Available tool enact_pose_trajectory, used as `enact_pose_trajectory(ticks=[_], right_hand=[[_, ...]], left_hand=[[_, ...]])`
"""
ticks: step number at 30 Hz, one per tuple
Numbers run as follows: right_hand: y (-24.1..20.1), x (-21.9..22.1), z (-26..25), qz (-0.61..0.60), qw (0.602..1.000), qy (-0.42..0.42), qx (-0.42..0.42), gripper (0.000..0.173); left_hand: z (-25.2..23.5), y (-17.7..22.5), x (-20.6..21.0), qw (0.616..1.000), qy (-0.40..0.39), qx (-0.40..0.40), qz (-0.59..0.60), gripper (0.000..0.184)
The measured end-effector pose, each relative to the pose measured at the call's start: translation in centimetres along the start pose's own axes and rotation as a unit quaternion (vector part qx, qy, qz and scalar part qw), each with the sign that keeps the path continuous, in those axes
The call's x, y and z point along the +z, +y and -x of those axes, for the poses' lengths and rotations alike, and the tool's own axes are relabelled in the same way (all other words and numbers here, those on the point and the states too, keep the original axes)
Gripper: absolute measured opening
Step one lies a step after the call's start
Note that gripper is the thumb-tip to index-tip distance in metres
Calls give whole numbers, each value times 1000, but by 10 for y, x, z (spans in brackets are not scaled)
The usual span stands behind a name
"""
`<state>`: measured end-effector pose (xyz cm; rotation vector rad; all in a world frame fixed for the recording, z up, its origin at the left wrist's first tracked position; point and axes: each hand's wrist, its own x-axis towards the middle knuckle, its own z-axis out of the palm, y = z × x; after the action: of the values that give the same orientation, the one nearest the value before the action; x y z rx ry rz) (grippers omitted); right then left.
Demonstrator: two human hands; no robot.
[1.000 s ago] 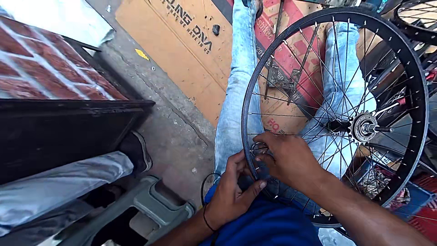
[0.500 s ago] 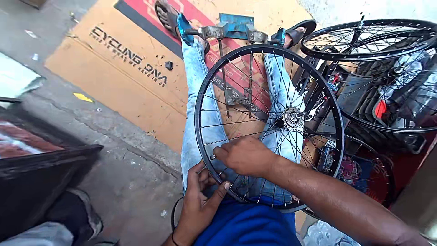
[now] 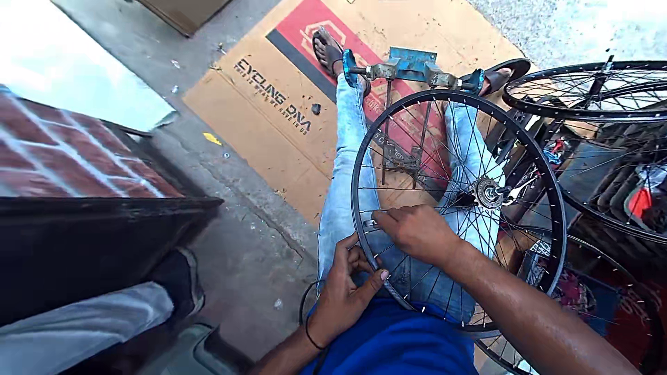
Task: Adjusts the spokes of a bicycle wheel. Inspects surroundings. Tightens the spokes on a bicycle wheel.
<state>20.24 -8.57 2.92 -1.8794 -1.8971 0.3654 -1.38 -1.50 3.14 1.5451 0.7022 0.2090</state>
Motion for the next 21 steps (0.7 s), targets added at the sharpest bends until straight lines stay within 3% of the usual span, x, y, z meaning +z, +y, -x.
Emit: enact_pose_trajectory(ticks=[4,7,13,14,17,21], right_hand=[[-10,-12,26,-3,994,102,49,22],[-10,-24,32,64,983,138,101,24],[10,-17,30,134,987,42,80,26],[11,-16,28,128,990,27,59,26],[16,-19,24,96,995,4,16,26],[13,-10,21,25,999,29,39,27]], left_hand=[[-3,-3,1,1000,11,-3,-8,80],[-4,-5,3,1000,12,-10,-16,79],[-18,0,5,996,68,13,59,54],[-20,1,7,995,75,7,67,56],[-24,4,12,997,73,-11,38,87],[-26,3,9,998,53,-1,-46,85]])
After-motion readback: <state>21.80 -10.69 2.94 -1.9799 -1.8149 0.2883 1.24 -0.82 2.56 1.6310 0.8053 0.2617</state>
